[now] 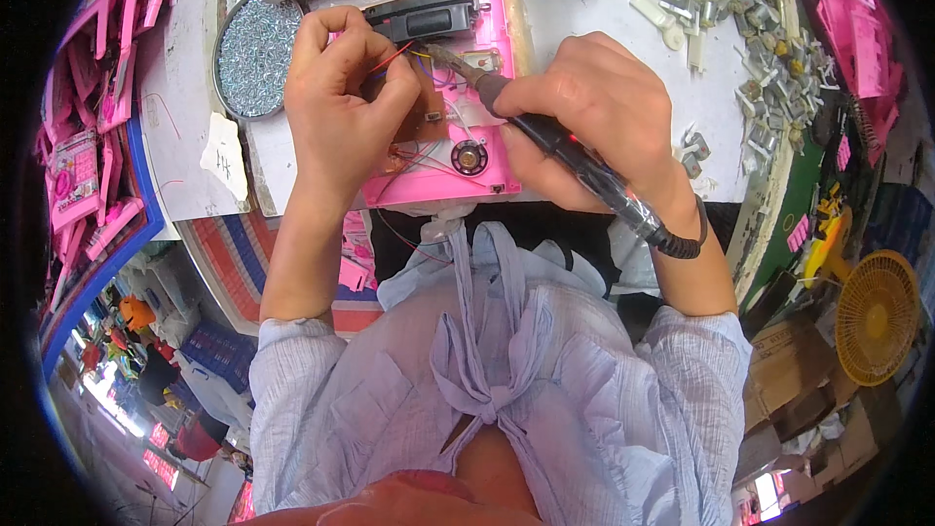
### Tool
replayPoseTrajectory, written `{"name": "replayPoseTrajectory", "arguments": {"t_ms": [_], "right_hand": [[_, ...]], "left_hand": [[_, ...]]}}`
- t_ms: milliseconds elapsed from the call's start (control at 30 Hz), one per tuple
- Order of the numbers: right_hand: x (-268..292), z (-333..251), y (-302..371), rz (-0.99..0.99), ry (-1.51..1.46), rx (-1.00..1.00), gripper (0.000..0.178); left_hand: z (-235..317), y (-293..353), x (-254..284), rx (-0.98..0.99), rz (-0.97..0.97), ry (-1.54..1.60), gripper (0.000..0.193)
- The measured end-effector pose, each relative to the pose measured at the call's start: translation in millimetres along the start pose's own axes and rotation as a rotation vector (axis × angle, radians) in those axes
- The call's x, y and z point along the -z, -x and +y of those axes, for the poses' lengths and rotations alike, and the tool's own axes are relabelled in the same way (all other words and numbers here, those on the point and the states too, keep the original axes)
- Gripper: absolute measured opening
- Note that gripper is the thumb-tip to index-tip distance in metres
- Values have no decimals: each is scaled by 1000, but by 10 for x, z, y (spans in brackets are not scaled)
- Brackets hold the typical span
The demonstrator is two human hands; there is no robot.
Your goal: Assembling electronic components and soldering wires inside a pink plastic toy housing at a factory workbench.
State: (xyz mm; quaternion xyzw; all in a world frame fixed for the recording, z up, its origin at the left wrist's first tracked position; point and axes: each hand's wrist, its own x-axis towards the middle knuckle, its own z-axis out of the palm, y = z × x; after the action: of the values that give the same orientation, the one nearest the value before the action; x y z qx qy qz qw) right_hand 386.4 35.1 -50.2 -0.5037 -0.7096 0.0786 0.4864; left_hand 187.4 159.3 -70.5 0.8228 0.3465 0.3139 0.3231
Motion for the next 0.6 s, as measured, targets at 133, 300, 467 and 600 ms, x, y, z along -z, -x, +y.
{"name": "replayPoseTrajectory", "arguments": {"t_ms": [133, 300, 467, 600], "right_hand": [[-11, 14, 2, 15, -8, 6, 31], [-1, -2, 4, 16, -8, -1, 30], [34, -21, 21, -3, -16, -13, 30], [62, -25, 58, -1, 0, -8, 33]], "left_hand": [[7, -10, -1, -48, 12, -37, 11], [18, -8, -6, -42, 12, -37, 11], [8, -9, -11, -55, 13, -49, 11], [9, 0, -1, -50, 9, -47, 10]]}}
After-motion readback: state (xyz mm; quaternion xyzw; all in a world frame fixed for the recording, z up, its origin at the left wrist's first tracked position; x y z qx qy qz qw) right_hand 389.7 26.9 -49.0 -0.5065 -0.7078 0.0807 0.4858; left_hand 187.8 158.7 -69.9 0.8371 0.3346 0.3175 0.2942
